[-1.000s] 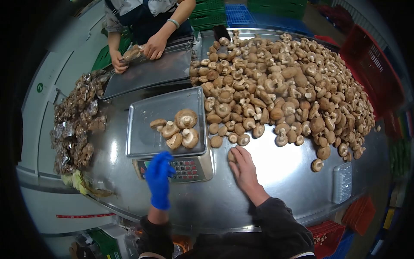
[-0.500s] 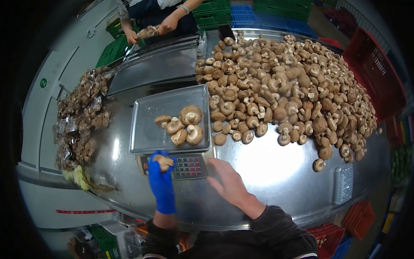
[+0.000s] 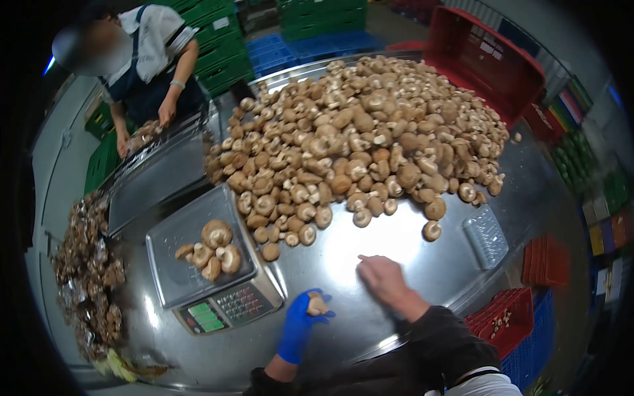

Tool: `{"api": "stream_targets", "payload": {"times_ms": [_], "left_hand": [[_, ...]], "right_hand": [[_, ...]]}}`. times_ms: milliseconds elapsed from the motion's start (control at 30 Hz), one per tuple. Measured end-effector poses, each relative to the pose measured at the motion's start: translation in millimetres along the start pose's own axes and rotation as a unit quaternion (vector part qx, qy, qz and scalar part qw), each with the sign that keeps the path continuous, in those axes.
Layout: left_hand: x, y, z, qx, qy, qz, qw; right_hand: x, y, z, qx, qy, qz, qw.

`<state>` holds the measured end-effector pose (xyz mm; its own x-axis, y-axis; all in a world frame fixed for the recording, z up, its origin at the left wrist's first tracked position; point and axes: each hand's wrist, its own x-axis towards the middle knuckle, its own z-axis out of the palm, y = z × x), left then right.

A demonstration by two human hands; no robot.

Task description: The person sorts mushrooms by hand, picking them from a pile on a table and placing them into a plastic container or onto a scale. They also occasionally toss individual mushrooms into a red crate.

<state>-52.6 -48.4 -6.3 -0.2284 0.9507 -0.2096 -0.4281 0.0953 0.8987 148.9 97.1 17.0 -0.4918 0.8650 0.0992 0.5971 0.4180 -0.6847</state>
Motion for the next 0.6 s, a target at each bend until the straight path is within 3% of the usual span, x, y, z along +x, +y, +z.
{"api": "stream_targets", "payload": {"times_ms": [67,100,167,233,267,333,367,433,467,500,567,600], "left_hand": [[12,-13,16,0.032,-0.001,-0.141,0.989],[22,-18,16,0.035,-0.009,-0.14,0.989],[43,-24,13,-0.199,0.075,-0.132,0.968],[57,-20,12,-0.183,0.047,-0.113,0.975],[61,-24,11,-0.146,0.064,-0.093,0.983],[66,-19,23,-0.077,0.108,-0.086,0.987],[68,-19,28,-0.069,0.099,-0.085,0.989],[66,-19,30,-0.035,0.107,-0.102,0.988],[65,-21,31,-0.027,0.102,-0.099,0.989],[63,-23,31,-0.014,0.111,-0.107,0.988],[56,-23,32,0.004,0.119,-0.115,0.986],[53,-23,34,0.02,0.123,-0.111,0.986]], "right_hand": [[-15,62,-51,-0.102,0.096,0.029,0.99],[-24,85,-85,-0.131,0.143,0.01,0.981],[-53,146,-145,-0.294,0.183,0.109,0.932],[-84,182,-201,-0.379,0.189,0.211,0.881],[-100,205,-219,-0.375,0.198,0.219,0.879],[-127,242,-240,-0.255,0.087,0.39,0.88],[-130,244,-244,-0.249,0.095,0.396,0.879],[-136,250,-248,-0.112,0.047,0.413,0.903],[-136,249,-242,-0.193,0.05,0.363,0.91],[-136,247,-238,-0.186,0.055,0.365,0.911],[-132,239,-229,-0.294,0.055,0.246,0.922],[-128,236,-226,-0.29,0.058,0.25,0.922]]}}
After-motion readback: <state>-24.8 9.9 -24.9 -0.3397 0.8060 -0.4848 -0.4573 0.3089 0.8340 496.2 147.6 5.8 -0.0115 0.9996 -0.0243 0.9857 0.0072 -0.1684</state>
